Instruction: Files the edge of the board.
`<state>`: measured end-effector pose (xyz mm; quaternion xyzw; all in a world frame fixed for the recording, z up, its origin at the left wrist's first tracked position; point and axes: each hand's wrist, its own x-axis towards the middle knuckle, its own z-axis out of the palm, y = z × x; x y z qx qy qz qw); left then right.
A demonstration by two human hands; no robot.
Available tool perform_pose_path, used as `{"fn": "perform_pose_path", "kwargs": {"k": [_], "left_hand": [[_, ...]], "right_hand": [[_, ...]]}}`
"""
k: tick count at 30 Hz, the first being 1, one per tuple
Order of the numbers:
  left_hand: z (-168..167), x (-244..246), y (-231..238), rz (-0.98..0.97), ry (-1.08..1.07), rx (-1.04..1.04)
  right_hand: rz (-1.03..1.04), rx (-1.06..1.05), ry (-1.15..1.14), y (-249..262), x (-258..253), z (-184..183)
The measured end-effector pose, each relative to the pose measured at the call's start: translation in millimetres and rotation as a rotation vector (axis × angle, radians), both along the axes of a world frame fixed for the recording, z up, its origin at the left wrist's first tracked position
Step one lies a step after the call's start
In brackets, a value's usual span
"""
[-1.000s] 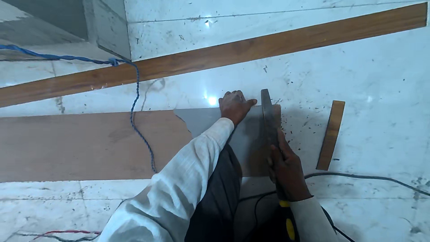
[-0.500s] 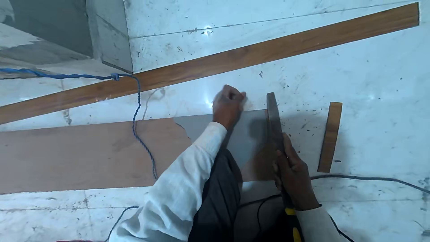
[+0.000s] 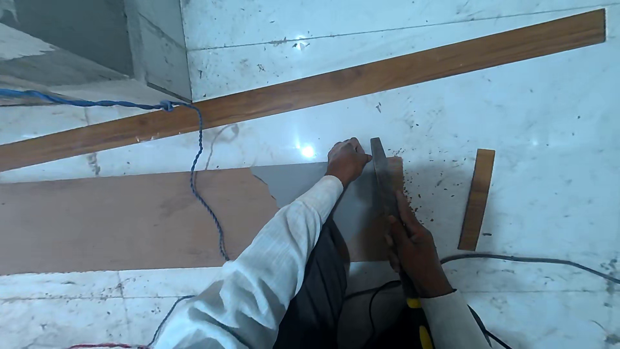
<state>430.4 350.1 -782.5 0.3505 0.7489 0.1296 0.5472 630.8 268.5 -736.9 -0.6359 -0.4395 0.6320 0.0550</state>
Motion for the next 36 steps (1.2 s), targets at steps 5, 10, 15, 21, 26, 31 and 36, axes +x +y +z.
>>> {"fn": "perform_pose_path", "kwargs": {"k": [5,10,15,21,26,31,36], "left_hand": [[0.2,-1.0,1.2,-0.010,0.004,-0.010],[2.0,-2.2,1.6,-0.023,-0.005,-0.020],[-1.3,-3.7,0.2,-0.043,0.005,0.006],[-2.3,-5.0,-1.5,-0.069,0.004,0.031],[-2.9,-4.0,-1.2,-0.068,0.015,0.028],[-0.8,-3.6,0.2,-0.076,0.018,0.016],[-1.1,-4.4,-2.0,-0.100,0.031,0.042]], "right_hand": [[-0.023,-0.010,0.028,0.7,-1.3,1.4],[-0.022,-0.016,0.022,-0.4,-2.9,0.7],[-0.010,-0.005,0.019,-1.0,-2.9,0.0],[-0.011,0.008,0.005,-1.7,-3.8,-0.6],[-0.006,0.017,-0.002,-2.3,-3.3,-0.2],[0.016,0.027,-0.015,-1.5,-1.6,-1.4],[0.111,0.070,-0.109,-3.8,-2.0,-5.1]]}}
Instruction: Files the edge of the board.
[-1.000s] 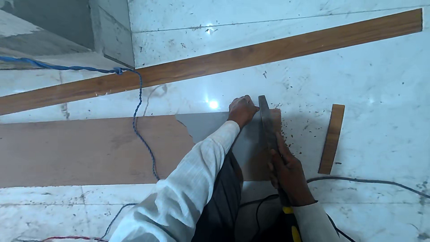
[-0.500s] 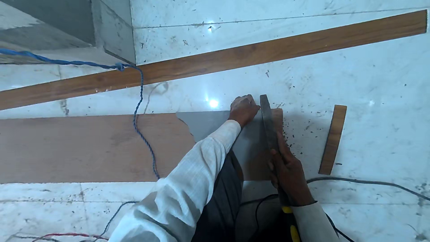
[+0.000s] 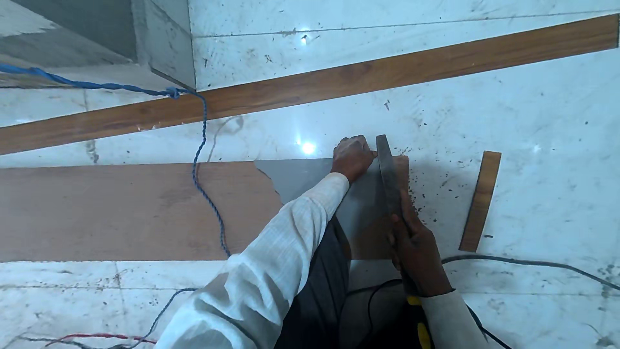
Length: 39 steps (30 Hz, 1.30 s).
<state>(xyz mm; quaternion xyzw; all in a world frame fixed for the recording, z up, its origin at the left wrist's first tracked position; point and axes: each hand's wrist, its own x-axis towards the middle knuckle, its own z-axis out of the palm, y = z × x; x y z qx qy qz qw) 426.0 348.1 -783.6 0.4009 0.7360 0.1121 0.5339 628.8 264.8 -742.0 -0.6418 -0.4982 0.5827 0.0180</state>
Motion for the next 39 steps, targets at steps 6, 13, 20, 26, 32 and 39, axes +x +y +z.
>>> {"fn": "perform_pose_path", "kwargs": {"k": [6,13,20,26,32,39], "left_hand": [[-2,-3,-12,-0.075,-0.027,0.122],[-6,9,-16,-0.083,0.045,0.161],[-5,11,-15,-0.110,0.090,0.155],[-6,5,-13,-0.078,0.061,0.140],[-2,7,-15,-0.042,0.050,0.135],[-2,7,-8,-0.019,0.075,0.097]], "right_hand": [[0.165,0.203,-0.164,-5,-6,3],[0.249,0.275,-0.233,4,-10,8],[0.281,0.304,-0.265,19,-24,-5],[0.313,0.428,-0.275,-2,-19,-4],[0.231,0.287,-0.158,29,-18,-6],[0.004,0.077,0.001,10,3,-4]]}}
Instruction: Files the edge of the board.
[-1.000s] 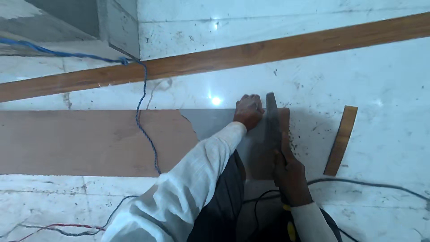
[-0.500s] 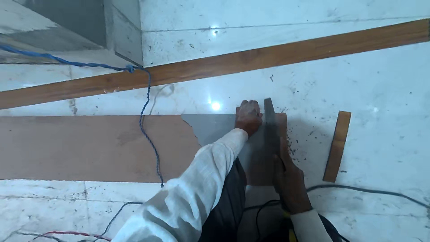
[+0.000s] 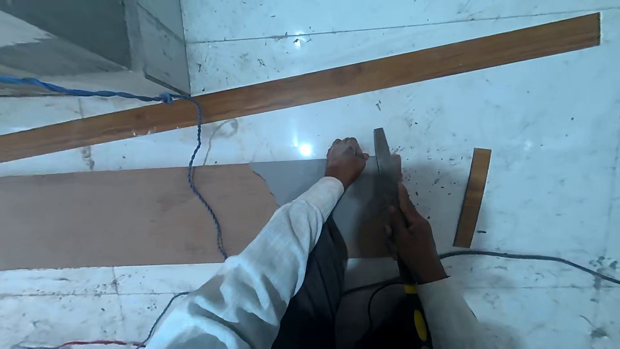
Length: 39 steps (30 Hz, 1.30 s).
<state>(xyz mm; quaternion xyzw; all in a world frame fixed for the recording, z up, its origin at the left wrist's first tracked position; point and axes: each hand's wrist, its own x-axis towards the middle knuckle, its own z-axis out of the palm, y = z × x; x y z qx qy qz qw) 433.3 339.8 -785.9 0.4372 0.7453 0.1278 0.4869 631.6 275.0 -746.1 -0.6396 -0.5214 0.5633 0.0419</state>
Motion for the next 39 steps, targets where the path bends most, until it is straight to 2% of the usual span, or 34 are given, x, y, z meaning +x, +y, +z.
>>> {"fn": "perform_pose_path", "kwargs": {"k": [7,15,23,34,39], "left_hand": [[0,3,3,0.040,0.015,-0.035],[0,4,6,0.045,0.020,-0.054],[-1,3,7,0.015,0.033,-0.048],[-5,3,6,-0.014,0.035,-0.041],[-4,3,7,-0.017,0.036,-0.043]], "right_hand": [[-0.032,-0.034,0.067,-4,-1,-2],[-0.021,-0.052,0.038,-2,-3,0],[-0.127,-0.137,0.114,-1,-6,3],[-0.115,-0.118,0.113,-3,-4,1],[0.015,0.013,0.006,-3,-4,-7]]}}
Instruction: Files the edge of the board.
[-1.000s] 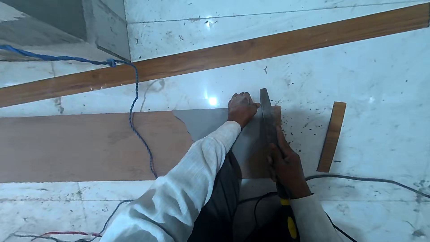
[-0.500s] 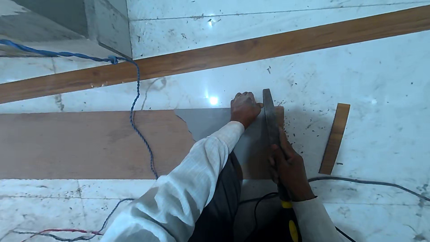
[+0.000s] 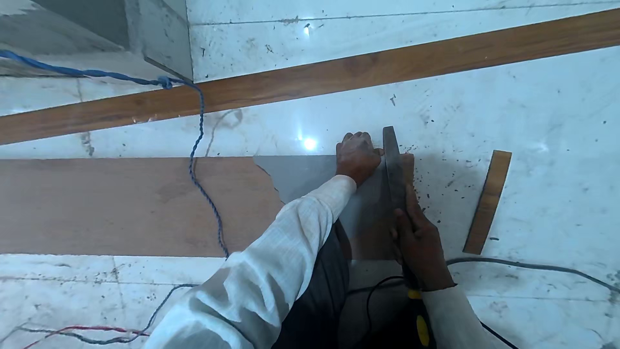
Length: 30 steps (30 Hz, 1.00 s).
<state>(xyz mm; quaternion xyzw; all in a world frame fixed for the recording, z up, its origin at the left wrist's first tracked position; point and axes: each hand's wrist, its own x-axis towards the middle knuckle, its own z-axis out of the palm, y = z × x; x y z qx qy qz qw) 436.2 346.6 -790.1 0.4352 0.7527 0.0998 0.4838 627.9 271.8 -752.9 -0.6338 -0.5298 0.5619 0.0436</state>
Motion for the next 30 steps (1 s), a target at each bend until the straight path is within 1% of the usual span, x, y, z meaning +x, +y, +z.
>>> {"fn": "perform_pose_path", "kwargs": {"k": [5,7,9,12,15,17,20,22,25,28,30], "left_hand": [[1,4,-4,0.016,-0.009,0.019],[1,1,-2,0.019,-0.017,0.032],[0,1,-4,-0.006,-0.018,0.014],[0,5,-6,-0.011,-0.006,0.034],[2,2,-3,0.005,-0.022,0.012],[-1,0,-3,0.006,-0.023,0.015],[-1,4,-5,0.011,-0.005,0.031],[1,2,-3,0.021,0.015,0.046],[1,2,-4,0.032,0.008,0.061],[1,0,-5,0.036,-0.014,0.028],[2,-1,-4,0.037,-0.031,0.020]], "right_hand": [[0.067,0.051,-0.088,-3,-2,5],[0.106,0.139,-0.151,1,-12,3],[0.171,0.171,-0.197,11,-19,-2],[0.203,0.239,-0.209,14,-17,-5],[0.206,0.252,-0.237,-10,-8,5],[0.211,0.301,-0.257,-7,-14,-1],[0.251,0.404,-0.242,16,-27,-17],[0.246,0.369,-0.214,28,-29,-12],[0.146,0.189,-0.130,28,-13,3],[-0.019,0.052,0.007,8,6,9],[-0.041,0.015,0.022,2,7,9]]}}
